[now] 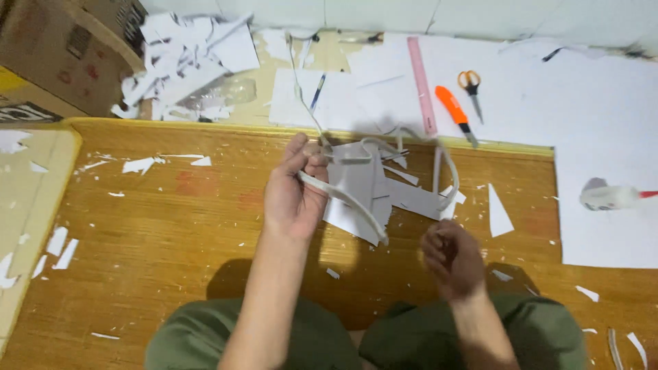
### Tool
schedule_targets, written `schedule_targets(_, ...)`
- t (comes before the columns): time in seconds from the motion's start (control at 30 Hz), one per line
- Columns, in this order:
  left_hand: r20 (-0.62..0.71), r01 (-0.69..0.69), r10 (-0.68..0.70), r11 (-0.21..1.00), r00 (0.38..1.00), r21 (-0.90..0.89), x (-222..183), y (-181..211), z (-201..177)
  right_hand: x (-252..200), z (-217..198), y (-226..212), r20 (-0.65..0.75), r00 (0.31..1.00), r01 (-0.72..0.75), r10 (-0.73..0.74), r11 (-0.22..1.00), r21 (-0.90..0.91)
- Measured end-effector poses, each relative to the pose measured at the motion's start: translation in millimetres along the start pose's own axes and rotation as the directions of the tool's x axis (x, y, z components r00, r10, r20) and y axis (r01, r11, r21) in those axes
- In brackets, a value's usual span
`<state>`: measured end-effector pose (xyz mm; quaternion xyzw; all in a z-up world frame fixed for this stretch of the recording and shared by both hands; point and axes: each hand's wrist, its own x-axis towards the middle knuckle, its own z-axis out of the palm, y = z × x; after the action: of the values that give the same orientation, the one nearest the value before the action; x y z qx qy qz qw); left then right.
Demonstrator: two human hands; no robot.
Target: Cutting foam pieces with a utility knife and wrapping them with a white cord to create shaped components.
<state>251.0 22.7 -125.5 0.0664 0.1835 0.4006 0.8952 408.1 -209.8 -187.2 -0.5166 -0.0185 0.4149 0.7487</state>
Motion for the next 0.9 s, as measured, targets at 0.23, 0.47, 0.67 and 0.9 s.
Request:
schedule_targets(0.23,0.109,-0.106,0.136,0.965,0.985,-0.239,-77.0,-10.9,28.7,-95.6,24.1,0.2,0.177,0.976,-0.150,0.127,0.981,0.121)
schedule_targets(0.47,0.046,-0.232,0.266,0.901,0.963,-0.368,-122.8,-7.1,7.4,-185.6,127.8,-57.8,0.400,0.728,0.686,-0.557,0.598,-0.414)
schedule_targets(0.67,0.133,-0.143,0.102,0.928,0.986,0.343,-225.6,-8.3,46.4,-235.9,161.7,-84.5,0.458,0.613,0.790,-0.644,0.500,-0.354)
schedule_targets(0.9,0.356,-0.428,0.622,-0.037,0.698,0.903,-270.6,8.4,23.0,-235.4,154.3,-62.7,0.569,0.657,0.736,-0.496,0.585,-0.340)
